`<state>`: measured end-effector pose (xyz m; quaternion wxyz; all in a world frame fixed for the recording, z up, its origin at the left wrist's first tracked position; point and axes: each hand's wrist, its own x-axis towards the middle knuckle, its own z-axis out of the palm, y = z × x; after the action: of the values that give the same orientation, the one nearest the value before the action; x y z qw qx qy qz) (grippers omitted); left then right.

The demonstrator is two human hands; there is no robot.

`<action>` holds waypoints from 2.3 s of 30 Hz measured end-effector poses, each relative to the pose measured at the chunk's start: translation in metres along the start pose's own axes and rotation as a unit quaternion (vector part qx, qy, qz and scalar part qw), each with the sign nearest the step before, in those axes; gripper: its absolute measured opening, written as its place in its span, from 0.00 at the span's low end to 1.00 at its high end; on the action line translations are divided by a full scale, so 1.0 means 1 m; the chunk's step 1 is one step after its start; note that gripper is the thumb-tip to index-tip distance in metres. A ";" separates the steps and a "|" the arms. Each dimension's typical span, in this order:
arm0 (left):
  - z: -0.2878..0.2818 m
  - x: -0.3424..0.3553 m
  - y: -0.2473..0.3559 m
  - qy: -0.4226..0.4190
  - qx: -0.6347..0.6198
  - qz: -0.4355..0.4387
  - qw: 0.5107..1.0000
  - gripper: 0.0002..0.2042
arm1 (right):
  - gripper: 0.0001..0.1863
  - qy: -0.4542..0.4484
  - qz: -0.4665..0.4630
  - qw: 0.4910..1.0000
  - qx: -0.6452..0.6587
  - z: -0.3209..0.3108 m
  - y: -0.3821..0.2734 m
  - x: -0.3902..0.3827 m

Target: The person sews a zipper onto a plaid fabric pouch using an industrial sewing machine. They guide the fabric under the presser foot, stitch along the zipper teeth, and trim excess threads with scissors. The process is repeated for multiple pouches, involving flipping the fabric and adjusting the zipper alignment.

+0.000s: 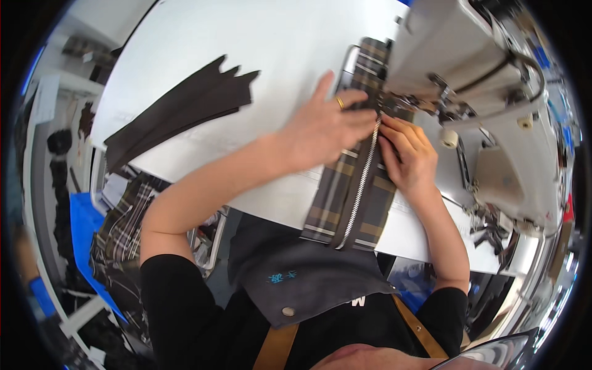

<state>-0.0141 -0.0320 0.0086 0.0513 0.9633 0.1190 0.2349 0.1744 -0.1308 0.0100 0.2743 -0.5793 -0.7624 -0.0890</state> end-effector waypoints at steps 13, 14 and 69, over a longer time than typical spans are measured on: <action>-0.067 -0.146 -0.125 0.124 0.113 -0.334 0.928 0.16 | 0.10 0.009 -0.009 1.000 0.014 0.003 -0.002 0.000; -0.068 -0.139 -0.131 0.108 0.120 -0.338 0.927 0.16 | 0.10 0.007 -0.008 1.000 0.011 0.003 -0.002 0.000; -0.027 -0.001 0.006 -0.001 -0.018 0.020 1.000 0.17 | 0.09 0.049 -0.023 0.998 0.022 0.010 0.010 -0.007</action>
<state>-0.0266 -0.0368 0.0327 0.0643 0.9646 0.0957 0.2373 0.1822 -0.1293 -0.0039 0.3214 -0.5503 -0.7632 -0.1067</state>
